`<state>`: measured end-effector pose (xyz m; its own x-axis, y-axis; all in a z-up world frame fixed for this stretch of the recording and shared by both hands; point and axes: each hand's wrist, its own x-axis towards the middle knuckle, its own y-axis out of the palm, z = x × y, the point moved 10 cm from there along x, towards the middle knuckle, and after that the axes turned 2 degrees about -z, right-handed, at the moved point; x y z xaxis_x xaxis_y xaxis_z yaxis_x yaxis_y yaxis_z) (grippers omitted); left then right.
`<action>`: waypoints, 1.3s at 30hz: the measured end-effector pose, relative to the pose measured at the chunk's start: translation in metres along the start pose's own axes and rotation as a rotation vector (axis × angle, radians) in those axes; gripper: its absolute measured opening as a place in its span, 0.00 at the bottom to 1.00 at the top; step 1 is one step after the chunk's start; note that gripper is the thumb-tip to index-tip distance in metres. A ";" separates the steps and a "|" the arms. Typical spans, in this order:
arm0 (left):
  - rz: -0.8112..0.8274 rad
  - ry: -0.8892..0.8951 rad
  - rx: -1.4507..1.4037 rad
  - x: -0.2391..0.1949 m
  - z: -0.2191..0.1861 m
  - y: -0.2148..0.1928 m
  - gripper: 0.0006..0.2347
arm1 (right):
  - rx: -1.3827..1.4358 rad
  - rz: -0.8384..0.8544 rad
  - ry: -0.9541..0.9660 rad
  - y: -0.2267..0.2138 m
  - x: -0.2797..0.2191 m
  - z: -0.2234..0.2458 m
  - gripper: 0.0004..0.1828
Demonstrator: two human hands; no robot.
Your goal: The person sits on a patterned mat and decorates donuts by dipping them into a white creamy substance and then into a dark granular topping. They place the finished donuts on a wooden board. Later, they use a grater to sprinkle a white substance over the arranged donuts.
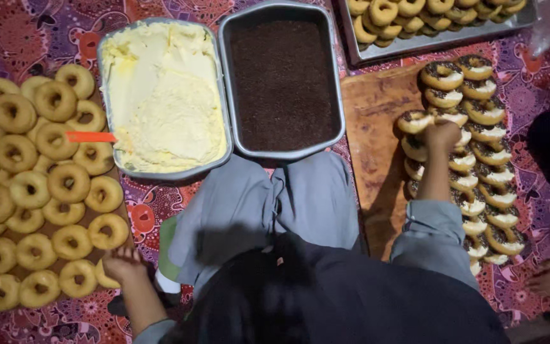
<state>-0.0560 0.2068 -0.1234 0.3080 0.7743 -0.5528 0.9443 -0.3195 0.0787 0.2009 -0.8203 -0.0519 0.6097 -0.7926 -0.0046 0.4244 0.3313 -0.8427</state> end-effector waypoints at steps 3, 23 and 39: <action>-0.011 -0.087 -0.061 0.001 0.002 -0.010 0.10 | -0.208 -0.002 -0.011 -0.026 -0.011 -0.021 0.52; -0.717 0.216 0.761 -0.040 -0.075 -0.072 0.20 | -0.364 0.145 -0.015 -0.029 -0.075 0.040 0.64; -0.314 0.525 0.143 -0.005 -0.068 -0.092 0.15 | 0.007 -0.216 -0.400 -0.048 -0.135 0.063 0.50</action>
<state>-0.1363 0.2697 -0.0717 0.0688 0.9965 -0.0473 0.9854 -0.0753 -0.1529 0.1399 -0.6973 0.0233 0.7165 -0.5847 0.3804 0.5741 0.1844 -0.7978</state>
